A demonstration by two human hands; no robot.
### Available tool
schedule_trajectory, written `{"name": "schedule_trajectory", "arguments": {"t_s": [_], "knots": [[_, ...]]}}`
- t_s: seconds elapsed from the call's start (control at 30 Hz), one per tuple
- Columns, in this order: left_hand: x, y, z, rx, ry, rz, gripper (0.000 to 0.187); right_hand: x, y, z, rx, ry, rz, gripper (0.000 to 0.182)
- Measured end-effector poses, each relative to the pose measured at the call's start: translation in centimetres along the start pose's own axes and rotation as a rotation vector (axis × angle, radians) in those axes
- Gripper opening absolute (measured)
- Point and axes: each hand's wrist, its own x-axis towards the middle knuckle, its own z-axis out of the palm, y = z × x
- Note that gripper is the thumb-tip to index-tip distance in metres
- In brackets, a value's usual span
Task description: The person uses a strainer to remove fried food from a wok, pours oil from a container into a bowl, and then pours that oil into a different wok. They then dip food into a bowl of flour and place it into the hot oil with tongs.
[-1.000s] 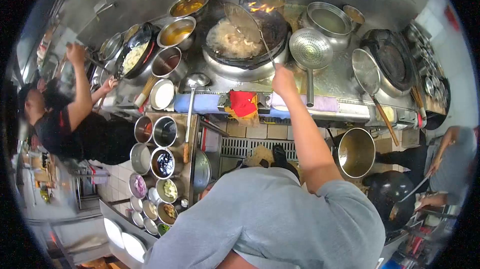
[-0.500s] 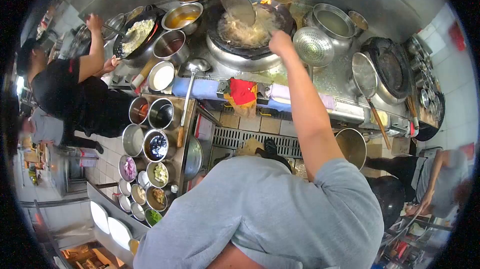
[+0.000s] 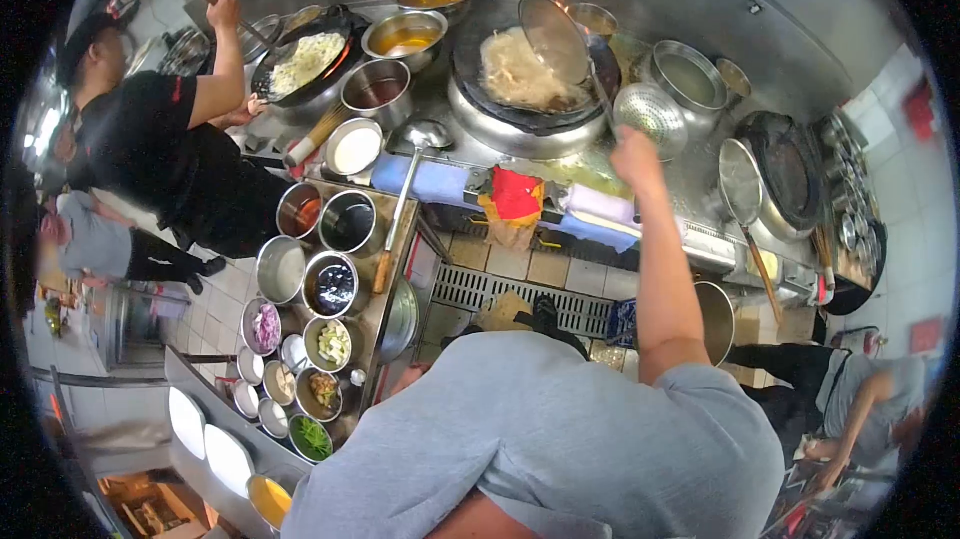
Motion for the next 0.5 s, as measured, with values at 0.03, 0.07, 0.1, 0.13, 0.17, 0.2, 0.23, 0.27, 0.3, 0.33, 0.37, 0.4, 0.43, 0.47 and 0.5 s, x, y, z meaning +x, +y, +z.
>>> {"name": "schedule_trajectory", "arguments": {"t_s": [0.03, 0.07, 0.1, 0.13, 0.17, 0.2, 0.23, 0.27, 0.3, 0.33, 0.37, 0.4, 0.43, 0.47, 0.5], "knots": [[1.3, -2.3, 0.3, -0.047, -0.043, 0.016, 0.026, 0.8, 1.0, 2.7, -0.119, 0.021, -0.023, 0.044], [-0.4, -0.4, 0.2, -0.079, -0.026, -0.097, 0.028, 2.1, 1.2, 5.2, -0.125, -0.036, 0.035, 0.042], [-2.7, 2.7, -0.2, -0.112, -0.005, -0.209, 0.03, 3.2, 0.5, 5.4, -0.056, -0.066, 0.077, 0.043], [-2.6, 2.4, 0.0, -0.115, -0.009, -0.207, 0.03, 3.9, -0.5, 4.6, 0.011, -0.087, 0.11, 0.044], [-2.4, 2.3, -0.4, -0.045, -0.07, -0.174, 0.029, 3.9, -0.9, 3.1, 0.009, -0.083, 0.105, 0.044], [-2.0, 1.4, -0.6, -0.007, -0.097, -0.157, 0.029, 2.9, -1.9, 0.8, 0.001, -0.054, 0.075, 0.043], [-1.7, 0.4, -0.7, 0.032, -0.122, -0.138, 0.029, 1.9, -2.4, -0.4, -0.005, -0.024, 0.044, 0.041], [-0.9, -1.1, -0.5, 0.066, -0.102, -0.117, 0.027, 0.9, -2.0, -0.1, 0.001, -0.012, 0.035, 0.041], [-0.2, -0.7, -0.8, 0.083, -0.088, -0.096, 0.027, -0.1, -1.3, 0.6, 0.093, 0.01, 0.03, 0.041], [0.5, -0.2, -1.0, 0.1, -0.074, -0.076, 0.026, -0.1, -0.3, 1.7, 0.184, 0.033, 0.029, 0.04], [-0.2, 0.6, -1.2, -0.011, -0.045, -0.137, 0.025, 0.7, -0.6, 3.7, 0.053, 0.051, -0.019, 0.04], [0.2, -0.7, -0.7, 0.003, -0.065, -0.1, 0.024, 1.4, -1.3, 6.3, -0.083, 0.059, -0.054, 0.04], [0.7, -2.1, -0.2, 0.016, -0.084, -0.063, 0.022, 3.2, -1.1, 8.4, -0.033, -0.029, -0.058, 0.042], [1.0, -3.2, 0.3, 0.029, -0.103, -0.026, 0.021, 4.8, -1.7, 9.0, 0.031, 0.018, -0.054, 0.041], [2.4, -5.2, 1.1, -0.194, -0.09, -0.199, 0.021, 6.2, -3.3, 7.2, 0.034, -0.02, -0.04, 0.037]]}}
